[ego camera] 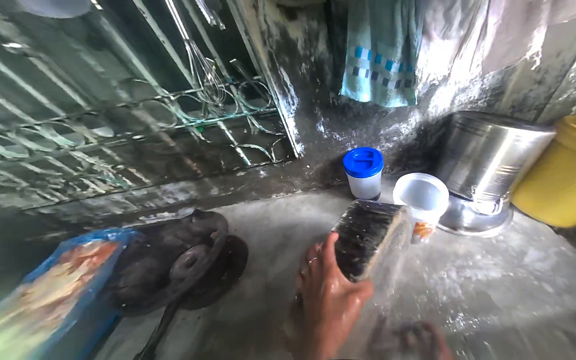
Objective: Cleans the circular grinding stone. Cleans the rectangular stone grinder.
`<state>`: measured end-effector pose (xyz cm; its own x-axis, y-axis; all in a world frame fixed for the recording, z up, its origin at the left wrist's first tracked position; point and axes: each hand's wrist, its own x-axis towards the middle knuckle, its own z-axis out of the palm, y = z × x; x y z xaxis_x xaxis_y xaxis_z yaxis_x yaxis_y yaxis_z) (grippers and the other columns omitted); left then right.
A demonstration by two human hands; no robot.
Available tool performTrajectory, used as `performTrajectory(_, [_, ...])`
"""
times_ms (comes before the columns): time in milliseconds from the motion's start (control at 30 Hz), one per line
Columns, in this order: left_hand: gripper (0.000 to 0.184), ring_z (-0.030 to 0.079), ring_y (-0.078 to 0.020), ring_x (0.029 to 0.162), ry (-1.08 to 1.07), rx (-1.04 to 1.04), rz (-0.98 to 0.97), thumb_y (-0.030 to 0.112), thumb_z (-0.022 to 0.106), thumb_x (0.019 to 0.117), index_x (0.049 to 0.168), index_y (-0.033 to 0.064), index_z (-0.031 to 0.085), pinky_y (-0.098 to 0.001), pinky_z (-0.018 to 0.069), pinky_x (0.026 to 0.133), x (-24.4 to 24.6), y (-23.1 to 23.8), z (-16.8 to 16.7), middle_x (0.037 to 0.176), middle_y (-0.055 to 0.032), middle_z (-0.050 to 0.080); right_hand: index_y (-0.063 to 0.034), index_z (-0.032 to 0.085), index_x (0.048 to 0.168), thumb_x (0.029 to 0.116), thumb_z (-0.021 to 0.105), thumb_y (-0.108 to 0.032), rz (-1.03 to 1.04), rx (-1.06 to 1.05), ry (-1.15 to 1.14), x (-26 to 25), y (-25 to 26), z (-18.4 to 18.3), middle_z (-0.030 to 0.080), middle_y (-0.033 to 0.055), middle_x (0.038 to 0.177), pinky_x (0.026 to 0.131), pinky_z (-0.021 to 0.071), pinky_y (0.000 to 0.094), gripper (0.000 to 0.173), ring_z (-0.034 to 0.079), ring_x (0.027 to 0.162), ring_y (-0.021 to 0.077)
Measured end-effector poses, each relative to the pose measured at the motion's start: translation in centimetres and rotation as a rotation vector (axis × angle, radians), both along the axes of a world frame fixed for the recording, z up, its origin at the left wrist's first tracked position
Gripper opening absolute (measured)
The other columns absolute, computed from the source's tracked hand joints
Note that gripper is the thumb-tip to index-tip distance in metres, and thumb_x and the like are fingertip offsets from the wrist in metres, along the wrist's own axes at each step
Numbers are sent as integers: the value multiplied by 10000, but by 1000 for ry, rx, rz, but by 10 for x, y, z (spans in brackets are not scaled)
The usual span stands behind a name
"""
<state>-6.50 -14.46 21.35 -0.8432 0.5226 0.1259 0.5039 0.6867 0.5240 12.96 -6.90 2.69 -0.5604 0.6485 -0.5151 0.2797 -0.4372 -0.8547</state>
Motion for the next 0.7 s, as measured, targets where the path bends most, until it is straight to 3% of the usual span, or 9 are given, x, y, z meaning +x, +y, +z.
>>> performTrajectory(100, [1041, 462, -441, 1332, 75, -41, -86, 513, 841, 543, 1481, 204, 510, -655, 316, 1074, 17, 11, -4, 1433, -230, 517, 18, 386, 1509, 927, 696, -211, -171, 358, 96, 36, 44, 60, 617, 214, 1311, 891, 593, 453, 697, 682, 1069, 248])
performTrajectory(233, [1064, 464, -477, 1332, 187, -97, -219, 508, 859, 545, 1494, 175, 511, -650, 310, 1085, 45, 26, -8, 1458, -270, 499, -7, 529, 1452, 897, 709, -314, -128, 1064, 172, 31, 60, 159, 628, 149, 1361, 1019, 538, 386, 660, 627, 1209, 176])
performTrajectory(333, [898, 539, -488, 1269, 354, 20, -299, 537, 785, 621, 1357, 48, 630, -674, 361, 1051, 63, 31, -22, 1377, -288, 574, -102, 647, 1358, 911, 694, -440, -33, 1488, 79, -14, 51, 183, 703, 96, 1257, 969, 546, 504, 562, 658, 1172, 259])
performTrajectory(367, [818, 533, -493, 1280, 371, 102, -331, 531, 731, 690, 1290, -19, 651, -678, 346, 1063, 65, 29, -28, 1370, -294, 580, -112, 662, 1339, 909, 690, -442, 20, 1541, 31, -28, 43, 183, 709, 104, 1236, 913, 553, 531, 542, 667, 1147, 293])
performTrajectory(433, [791, 475, -480, 1352, 312, 147, -357, 489, 701, 773, 1329, -65, 601, -661, 287, 1134, 65, 20, -33, 1442, -277, 531, -150, 700, 1276, 909, 653, -453, 82, 1560, -79, -44, 33, 176, 702, 93, 1244, 857, 546, 535, 478, 658, 1151, 310])
performTrajectory(500, [892, 424, -507, 1386, 282, 65, -325, 448, 762, 768, 1466, -33, 485, -683, 268, 1139, 64, 8, -27, 1525, -277, 444, -189, 716, 1224, 934, 639, -458, 152, 1468, -152, -45, 28, 176, 635, 80, 1413, 955, 506, 599, 403, 571, 1329, 341])
performTrajectory(533, [924, 427, -523, 1371, 285, 17, -298, 438, 786, 763, 1495, -19, 457, -686, 277, 1127, 63, 3, -25, 1524, -289, 437, -203, 725, 1166, 911, 659, -434, 157, 1462, -156, -47, 26, 174, 615, 77, 1448, 945, 506, 620, 350, 552, 1354, 360])
performTrajectory(633, [1015, 485, -529, 1298, 384, -29, -287, 584, 792, 653, 1469, 44, 521, -689, 316, 1086, 62, 5, -31, 1461, -296, 490, -218, 743, 1067, 855, 700, -358, 125, 1431, -202, -55, 45, 172, 685, 84, 1317, 799, 542, 600, 258, 639, 1191, 377])
performTrajectory(700, [1044, 536, -511, 1244, 483, -11, -277, 720, 764, 603, 1456, 153, 566, -686, 351, 1058, 71, 15, -38, 1417, -282, 538, -209, 738, 1130, 902, 688, -321, 130, 1286, -342, -57, 94, 172, 686, 93, 1249, 833, 521, 621, 260, 619, 1169, 392])
